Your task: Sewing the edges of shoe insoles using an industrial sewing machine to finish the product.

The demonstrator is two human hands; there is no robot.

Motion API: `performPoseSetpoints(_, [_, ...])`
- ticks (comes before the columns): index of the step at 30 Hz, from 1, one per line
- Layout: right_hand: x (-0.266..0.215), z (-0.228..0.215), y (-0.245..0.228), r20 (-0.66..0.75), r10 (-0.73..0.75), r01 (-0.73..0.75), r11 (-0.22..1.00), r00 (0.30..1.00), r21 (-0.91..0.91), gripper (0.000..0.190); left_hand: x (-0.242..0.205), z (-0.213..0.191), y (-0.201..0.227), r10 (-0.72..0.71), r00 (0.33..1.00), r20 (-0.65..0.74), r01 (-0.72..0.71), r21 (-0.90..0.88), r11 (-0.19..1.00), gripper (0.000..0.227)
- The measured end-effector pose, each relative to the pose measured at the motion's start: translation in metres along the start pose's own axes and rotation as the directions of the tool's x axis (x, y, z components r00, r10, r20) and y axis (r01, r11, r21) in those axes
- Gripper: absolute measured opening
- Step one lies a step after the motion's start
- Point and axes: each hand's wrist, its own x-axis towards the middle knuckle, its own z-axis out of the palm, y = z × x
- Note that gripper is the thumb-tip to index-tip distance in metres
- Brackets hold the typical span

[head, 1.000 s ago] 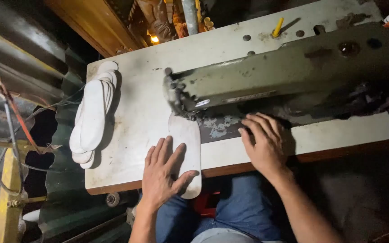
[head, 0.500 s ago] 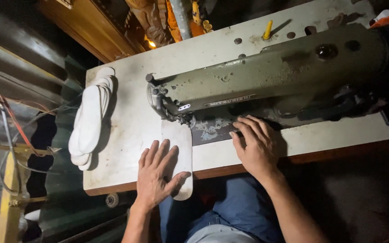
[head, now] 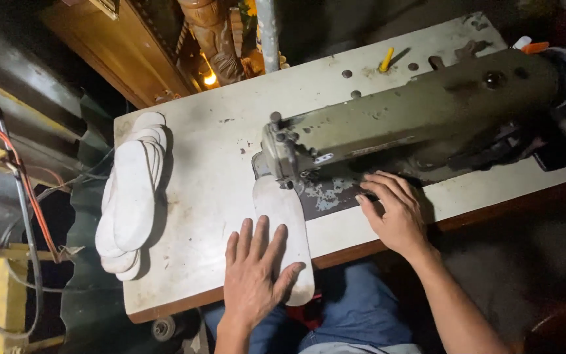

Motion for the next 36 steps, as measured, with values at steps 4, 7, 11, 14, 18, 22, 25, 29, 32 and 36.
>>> performPoseSetpoints(4, [0.002, 0.004, -0.001, 0.006, 0.012, -0.011, 1.000, 1.000, -0.015, 0.021, 0.001, -0.001, -0.007, 0.031, 1.000, 0.002, -0.031, 0.006, 1.000, 0.078])
performPoseSetpoints(7, [-0.001, 0.001, -0.005, -0.011, -0.006, 0.006, 0.999, 1.000, -0.036, 0.021, 0.002, -0.005, -0.010, 0.037, 0.999, 0.015, -0.036, -0.055, 0.998, 0.080])
performPoseSetpoints(11, [0.004, -0.032, -0.004, -0.121, 0.019, -0.001, 0.989, 0.992, 0.148, 0.016, 0.012, -0.009, -0.021, 0.091, 0.996, -0.021, -0.094, -0.208, 0.974, 0.065])
performPoseSetpoints(14, [0.020, -0.076, 0.025, -0.283, -0.051, 0.064, 0.997, 0.958, 0.039, 0.018, 0.012, -0.006, -0.020, 0.130, 0.991, -0.019, -0.131, -0.202, 0.970, 0.065])
performPoseSetpoints(18, [0.074, -0.141, 0.118, -0.413, -0.277, 0.216, 0.958, 0.868, -0.188, 0.024, 0.013, -0.004, -0.013, 0.104, 0.994, -0.015, -0.105, -0.122, 0.987, 0.070])
performPoseSetpoints(22, [0.104, -0.165, 0.181, -0.394, 0.014, -0.081, 0.985, 0.919, -0.153, 0.027, 0.016, 0.003, -0.011, 0.075, 0.997, 0.035, -0.072, -0.076, 0.994, 0.073])
performPoseSetpoints(25, [0.118, -0.169, 0.189, -0.187, 0.435, -0.430, 0.900, 0.881, 0.072, 0.044, 0.016, 0.008, -0.011, 0.031, 0.998, 0.060, -0.031, -0.008, 0.999, 0.074])
performPoseSetpoints(29, [0.129, -0.160, 0.200, -0.085, 0.795, -0.764, 0.602, 0.601, 0.232, 0.041, 0.019, 0.004, -0.010, 0.021, 0.996, 0.083, -0.019, -0.017, 1.000, 0.076])
performPoseSetpoints(32, [0.132, -0.155, 0.185, -0.070, 0.835, -0.819, 0.550, 0.546, 0.162, 0.050, 0.019, 0.004, -0.010, 0.024, 0.995, 0.095, -0.022, -0.023, 0.999, 0.076])
performPoseSetpoints(36, [0.104, -0.147, 0.258, -0.007, 0.495, -0.481, 0.848, 0.869, 0.225, 0.047, 0.019, 0.003, -0.009, 0.037, 0.997, 0.070, -0.036, -0.012, 0.999, 0.076])
